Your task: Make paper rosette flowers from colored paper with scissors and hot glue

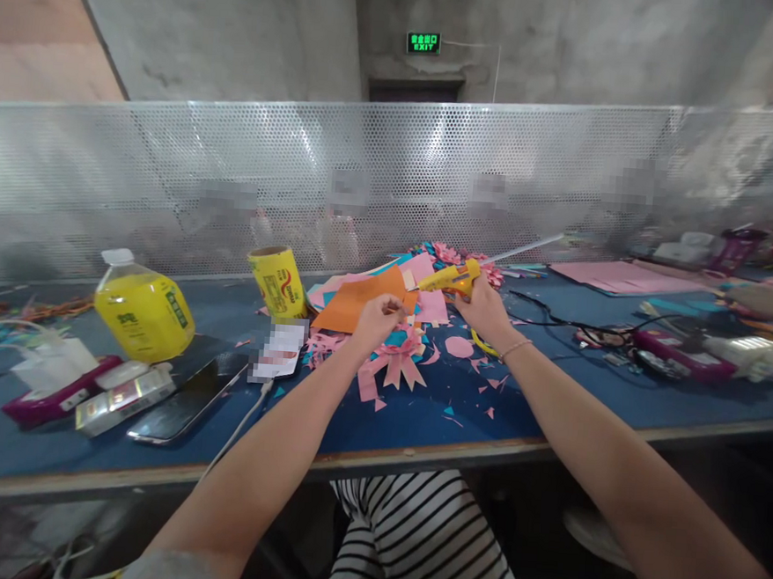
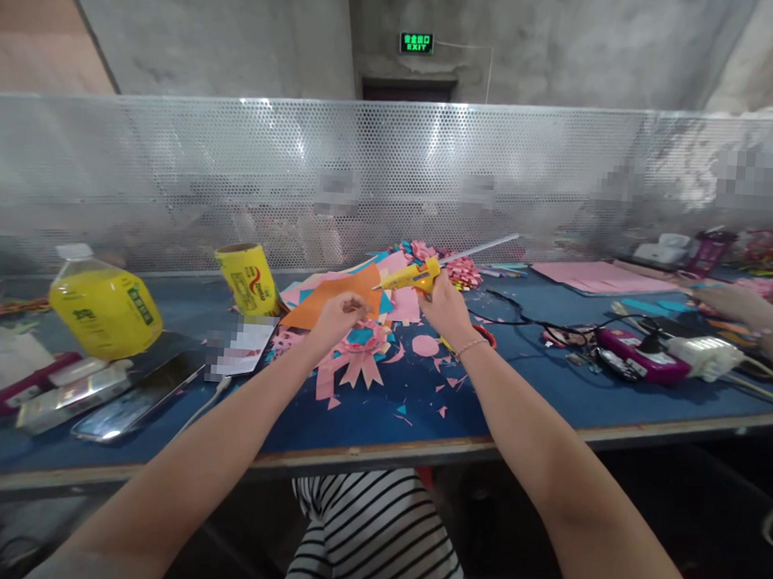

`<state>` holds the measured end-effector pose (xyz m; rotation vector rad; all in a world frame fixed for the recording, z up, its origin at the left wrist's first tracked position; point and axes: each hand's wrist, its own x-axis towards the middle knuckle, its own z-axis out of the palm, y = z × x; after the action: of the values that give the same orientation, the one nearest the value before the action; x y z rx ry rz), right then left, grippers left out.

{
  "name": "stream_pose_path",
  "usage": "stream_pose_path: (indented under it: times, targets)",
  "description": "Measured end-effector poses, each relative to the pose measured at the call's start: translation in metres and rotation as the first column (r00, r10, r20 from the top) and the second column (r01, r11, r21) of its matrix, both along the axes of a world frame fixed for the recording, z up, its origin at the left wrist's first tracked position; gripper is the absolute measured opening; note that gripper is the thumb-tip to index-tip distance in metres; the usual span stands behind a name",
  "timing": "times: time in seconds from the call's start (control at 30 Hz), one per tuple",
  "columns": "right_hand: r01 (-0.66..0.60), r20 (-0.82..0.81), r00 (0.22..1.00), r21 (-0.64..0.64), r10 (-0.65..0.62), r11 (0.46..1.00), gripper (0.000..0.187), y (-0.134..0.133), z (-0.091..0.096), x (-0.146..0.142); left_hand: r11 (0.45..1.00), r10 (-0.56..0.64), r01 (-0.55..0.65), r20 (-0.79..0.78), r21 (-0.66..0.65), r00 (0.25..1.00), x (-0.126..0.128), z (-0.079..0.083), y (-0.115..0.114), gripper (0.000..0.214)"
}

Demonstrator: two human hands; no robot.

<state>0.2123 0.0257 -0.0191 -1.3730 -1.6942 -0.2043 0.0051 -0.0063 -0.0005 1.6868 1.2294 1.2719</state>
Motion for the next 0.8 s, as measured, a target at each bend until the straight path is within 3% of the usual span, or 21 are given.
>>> stream_pose_path:
  times: [0.33,0.8]
  targets:
    - [0.017,0.002,1.000,-0.048,-0.017,0.999,0.028,-0.003,0.004,0.001,0.999,-0.022,0.022,0.001,0.044,1.000,-0.002,-0.005,0.004,0.009]
    - [-0.037,-0.035,0.999,-0.062,0.035,0.997,0.025,-0.002,0.004,0.004,0.999,0.024,-0.024,-0.004,0.034,1.000,0.001,0.007,-0.007,0.005]
